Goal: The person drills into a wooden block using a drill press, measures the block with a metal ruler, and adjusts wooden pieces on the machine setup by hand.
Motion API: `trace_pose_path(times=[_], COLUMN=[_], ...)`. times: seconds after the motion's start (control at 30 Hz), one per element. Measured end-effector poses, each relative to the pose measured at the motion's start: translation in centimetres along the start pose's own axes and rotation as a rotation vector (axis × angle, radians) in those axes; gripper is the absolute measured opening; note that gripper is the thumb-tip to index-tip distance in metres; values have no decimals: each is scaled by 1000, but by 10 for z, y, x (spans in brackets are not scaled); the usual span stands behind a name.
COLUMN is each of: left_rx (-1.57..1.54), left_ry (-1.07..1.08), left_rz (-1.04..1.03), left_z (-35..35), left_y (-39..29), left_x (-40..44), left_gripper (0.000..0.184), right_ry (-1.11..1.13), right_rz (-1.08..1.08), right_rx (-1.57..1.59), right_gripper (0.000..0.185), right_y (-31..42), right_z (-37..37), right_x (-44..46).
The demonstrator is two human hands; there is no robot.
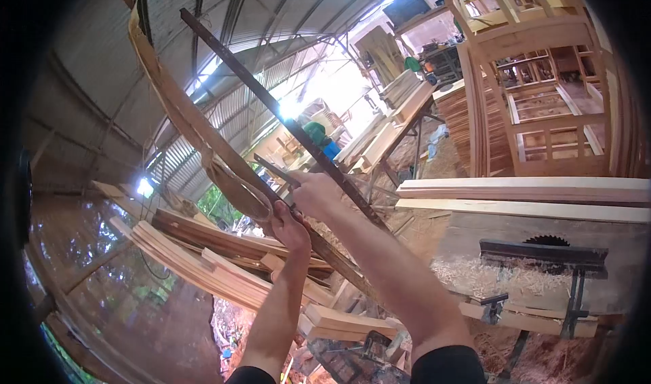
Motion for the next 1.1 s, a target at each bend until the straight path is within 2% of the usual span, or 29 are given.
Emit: trace_pose_path(times=[0.23,0.37,0.53,0.57,0.6,0.67,0.73,0.8,0.87,0.9,0.97,1.03,1.07,1.1], left_rx=[32,-86,60,109,388,327,397,202,309,364,372,488,546,818], left_ry=[22,87,152,179,261,282,182,86,39,19,99,124,135,182], left_rz=[-79,4,-362,-425,-673,-471,-444,-302,-192,-238,-178,-294,-356,-357], left_z=[3,6,-1,4,7,1,11,15,19,23,26,28,31,49], left_y=[7,14,4,9,1,-16,-10,9,11,22,20,7,0,19], left_x=[5,8,11,15,17,2,6,18,16,25,22,9,7,27], left_gripper=[36,34,38,39,40,40,37,45,46,47,50,48,49,48], right_ry=[71,-72,-225,-239,-200,-73,1,-1,39,53,50,20,-19,-55], right_rz=[-9,91,292,306,273,186,63,49,25,26,-7,-169,-135,-99], right_rx=[-26,-28,-106,-205,-269,-363,-275,-230,-237,-252,-464,-397,-360,-321], right_gripper=[40,39,32,32,32,36,40,42,42,43,42,40,40,39], right_y=[18,7,-7,-7,-4,1,-15,-24,-34,-42,-54,-57,-65,-70], right_z=[-8,-19,-30,-28,-24,-20,-31,-30,-24,-22,-15,-3,1,8], right_x=[1,-2,-8,-11,-18,-32,-45,-60,-80,-91,-117,-157,-180,-202])
Point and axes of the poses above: each hand's wrist, its own x-axis towards the middle knuckle, its own z-axis out of the back of the hand, y = z × x, the point moved 4 cm from there along x, towards the middle knuckle, and after that the axes turned 13 degrees about -x, right-handed, at the moved point
